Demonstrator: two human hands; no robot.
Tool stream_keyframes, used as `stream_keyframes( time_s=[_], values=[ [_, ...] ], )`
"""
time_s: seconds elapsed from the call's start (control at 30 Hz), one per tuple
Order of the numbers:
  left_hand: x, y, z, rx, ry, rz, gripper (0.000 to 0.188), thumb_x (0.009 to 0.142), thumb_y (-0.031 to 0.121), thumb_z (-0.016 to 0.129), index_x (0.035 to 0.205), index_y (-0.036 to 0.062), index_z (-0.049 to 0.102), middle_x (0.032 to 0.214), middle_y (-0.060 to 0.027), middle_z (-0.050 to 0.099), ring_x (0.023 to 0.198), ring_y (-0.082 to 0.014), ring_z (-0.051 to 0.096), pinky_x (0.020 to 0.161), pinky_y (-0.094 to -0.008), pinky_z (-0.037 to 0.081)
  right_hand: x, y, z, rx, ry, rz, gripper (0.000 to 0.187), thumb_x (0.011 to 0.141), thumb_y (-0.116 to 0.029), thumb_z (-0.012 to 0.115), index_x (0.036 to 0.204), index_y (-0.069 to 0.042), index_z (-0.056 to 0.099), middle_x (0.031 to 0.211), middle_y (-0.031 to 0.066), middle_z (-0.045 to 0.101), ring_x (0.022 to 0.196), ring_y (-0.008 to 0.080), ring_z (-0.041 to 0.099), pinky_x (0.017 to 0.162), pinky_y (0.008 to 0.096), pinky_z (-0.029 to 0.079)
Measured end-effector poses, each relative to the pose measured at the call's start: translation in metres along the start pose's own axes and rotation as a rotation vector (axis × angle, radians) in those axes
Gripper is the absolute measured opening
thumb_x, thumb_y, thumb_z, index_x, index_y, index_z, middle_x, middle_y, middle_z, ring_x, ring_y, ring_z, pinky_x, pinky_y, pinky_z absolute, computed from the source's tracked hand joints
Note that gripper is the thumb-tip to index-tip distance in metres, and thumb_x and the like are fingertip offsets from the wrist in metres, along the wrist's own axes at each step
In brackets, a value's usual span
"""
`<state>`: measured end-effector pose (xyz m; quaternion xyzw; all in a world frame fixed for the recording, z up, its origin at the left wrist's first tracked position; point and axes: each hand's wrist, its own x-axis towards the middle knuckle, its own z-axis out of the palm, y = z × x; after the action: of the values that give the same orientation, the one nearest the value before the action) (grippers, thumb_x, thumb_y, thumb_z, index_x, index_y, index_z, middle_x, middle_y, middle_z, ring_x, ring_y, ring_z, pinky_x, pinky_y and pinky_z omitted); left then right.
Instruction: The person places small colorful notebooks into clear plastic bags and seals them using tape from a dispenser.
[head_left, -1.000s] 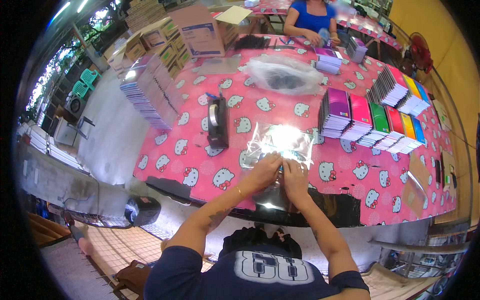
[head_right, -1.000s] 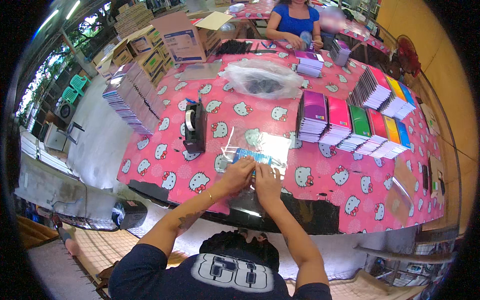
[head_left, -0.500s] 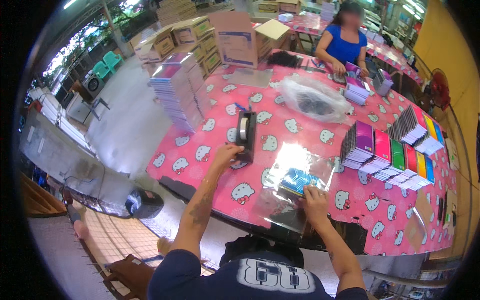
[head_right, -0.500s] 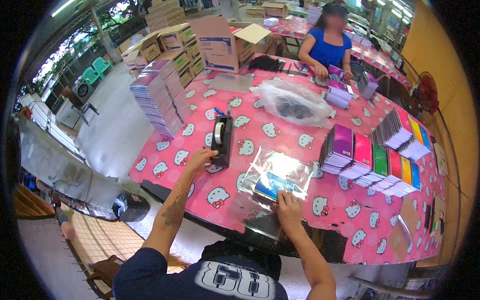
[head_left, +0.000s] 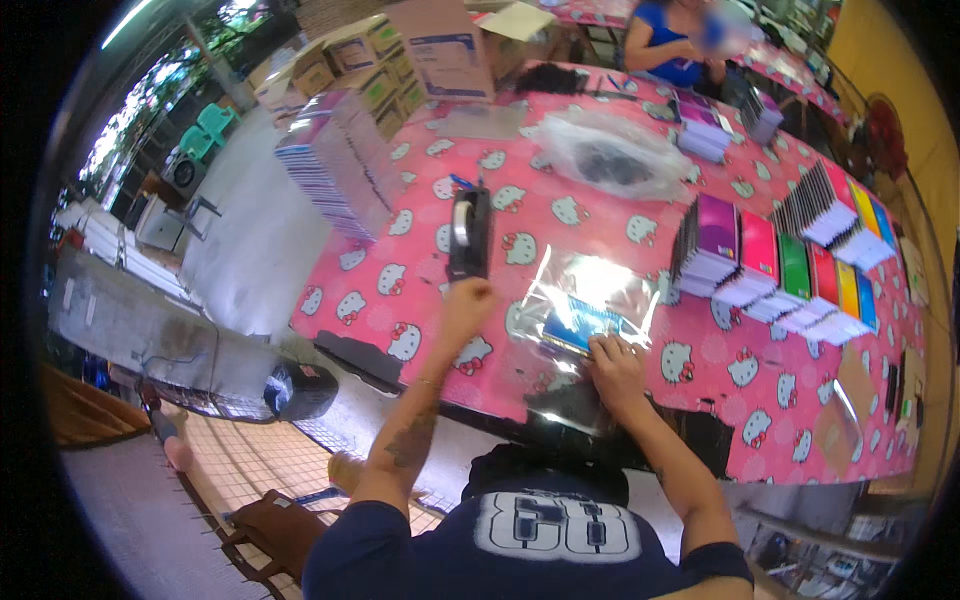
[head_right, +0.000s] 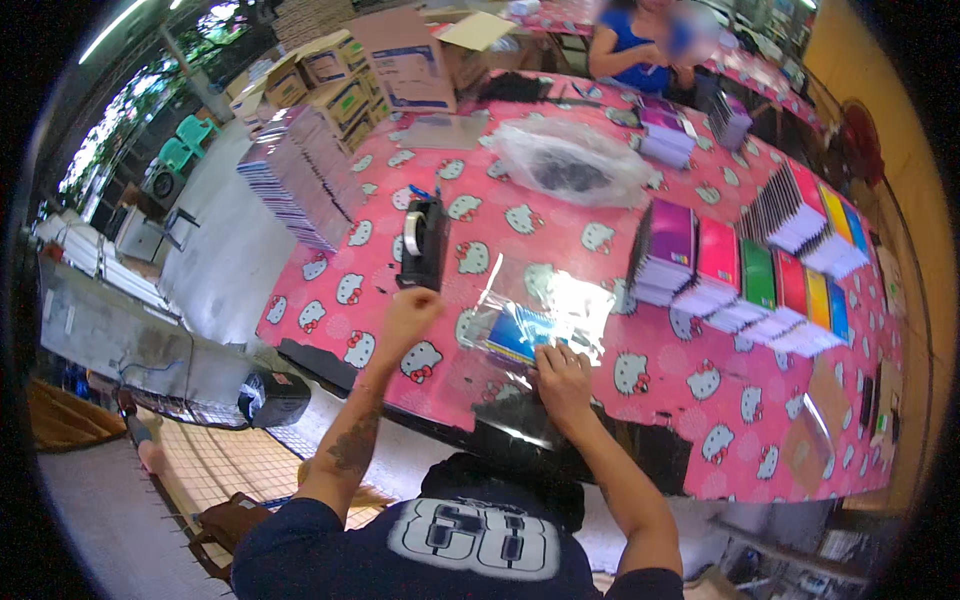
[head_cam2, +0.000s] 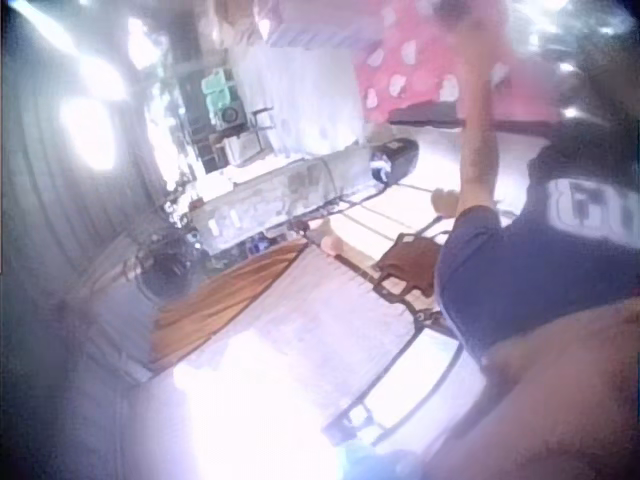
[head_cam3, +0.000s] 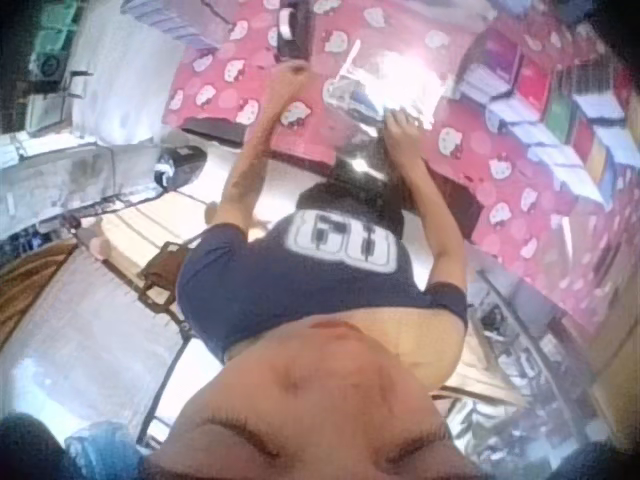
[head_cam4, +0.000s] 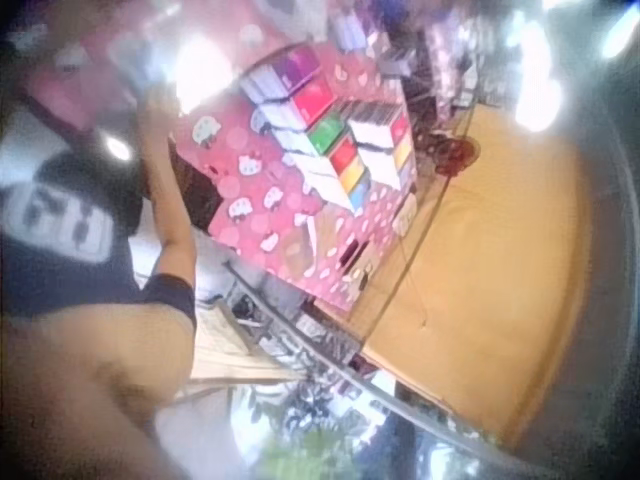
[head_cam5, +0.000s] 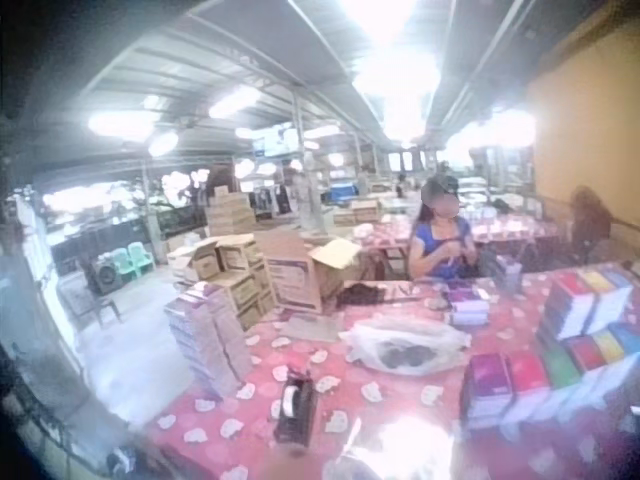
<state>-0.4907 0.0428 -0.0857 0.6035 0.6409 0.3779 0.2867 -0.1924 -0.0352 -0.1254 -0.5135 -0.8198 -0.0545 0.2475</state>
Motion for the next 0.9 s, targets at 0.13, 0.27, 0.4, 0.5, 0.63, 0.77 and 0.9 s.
stream_keyframes(
  time_s=[0.13,0.27,0.4,0.5,0.63,0.77,0.9],
  values=[
    [-0.029,0.059,0.097,0.001,-0.276,0.054,0.035,0.078,0.035,0.072,0.082,-0.0005,0.074,0.081,-0.0197,0.071,0.075,-0.0329,0.07,0.069,-0.0438,0.054,0.007,0.002,-0.009,0.018,0.031,-0.026,0.038,0.075,-0.027,0.075,0.107,-0.01,0.068,0.105,0.0014,0.066,0.106,0.0211,0.063,0.088,0.0403,0.044],
    [-0.029,0.076,0.122,0.388,-0.272,0.039,0.04,0.084,0.041,0.071,0.078,0.0017,0.075,0.077,-0.0174,0.071,0.073,-0.0308,0.071,0.067,-0.0419,0.054,0.001,0.009,0.0,-0.014,0.101,-0.022,0.034,0.076,-0.028,0.072,0.105,-0.011,0.068,0.105,-0.0002,0.066,0.104,0.019,0.063,0.087,0.0387,0.043],
    [-0.025,0.063,0.112,0.704,-0.322,0.207,0.05,0.084,0.053,0.069,0.073,0.0049,0.071,0.072,-0.0181,0.068,0.072,-0.0373,0.068,0.065,-0.0487,0.051,-0.001,0.009,0.0,0.067,-0.017,0.036,0.038,0.08,-0.032,0.07,0.11,-0.009,0.067,0.109,0.004,0.065,0.106,0.0206,0.061,0.088,0.0413,0.043],
    [-0.03,0.053,0.106,0.753,-0.292,0.271,0.047,0.084,0.054,0.068,0.08,0.0075,0.069,0.073,-0.0158,0.068,0.074,-0.0363,0.068,0.069,-0.0509,0.049,0.007,0.006,-0.019,0.128,0.043,0.033,0.044,0.083,-0.039,0.069,0.117,-0.01,0.067,0.116,0.0085,0.063,0.112,0.0236,0.058,0.091,0.0461,0.041],
    [-0.055,0.065,0.094,0.719,-0.232,0.377,0.037,0.083,0.039,0.074,0.102,0.0092,0.065,0.097,-0.0134,0.069,0.095,-0.0316,0.066,0.085,-0.0487,0.046,0.027,0.023,-0.026,0.12,-0.23,0.149,0.047,0.087,-0.045,0.066,0.122,-0.014,0.068,0.125,0.0102,0.06,0.119,0.0263,0.055,0.096,0.0497,0.04],
    [-0.085,0.055,0.118,0.477,-0.123,0.842,0.041,0.08,0.027,0.078,0.115,0.0091,0.064,0.112,-0.013,0.065,0.105,-0.0297,0.061,0.093,-0.0456,0.044,0.069,0.094,0.026,0.344,-0.331,0.188,0.043,0.094,-0.046,0.056,0.126,-0.021,0.069,0.124,0.0104,0.064,0.113,0.0318,0.061,0.1,0.0462,0.042],
    [-0.079,0.063,0.091,0.236,0.01,0.81,0.041,0.091,0.015,0.066,0.131,0.0092,0.06,0.112,-0.0138,0.066,0.104,-0.0317,0.063,0.091,-0.045,0.047,0.107,0.125,-0.027,1.121,-0.827,0.536,0.065,0.101,-0.055,0.037,0.127,-0.004,0.065,0.105,0.0167,0.073,0.092,0.0291,0.072,0.077,0.0353,0.055]
  ],
)
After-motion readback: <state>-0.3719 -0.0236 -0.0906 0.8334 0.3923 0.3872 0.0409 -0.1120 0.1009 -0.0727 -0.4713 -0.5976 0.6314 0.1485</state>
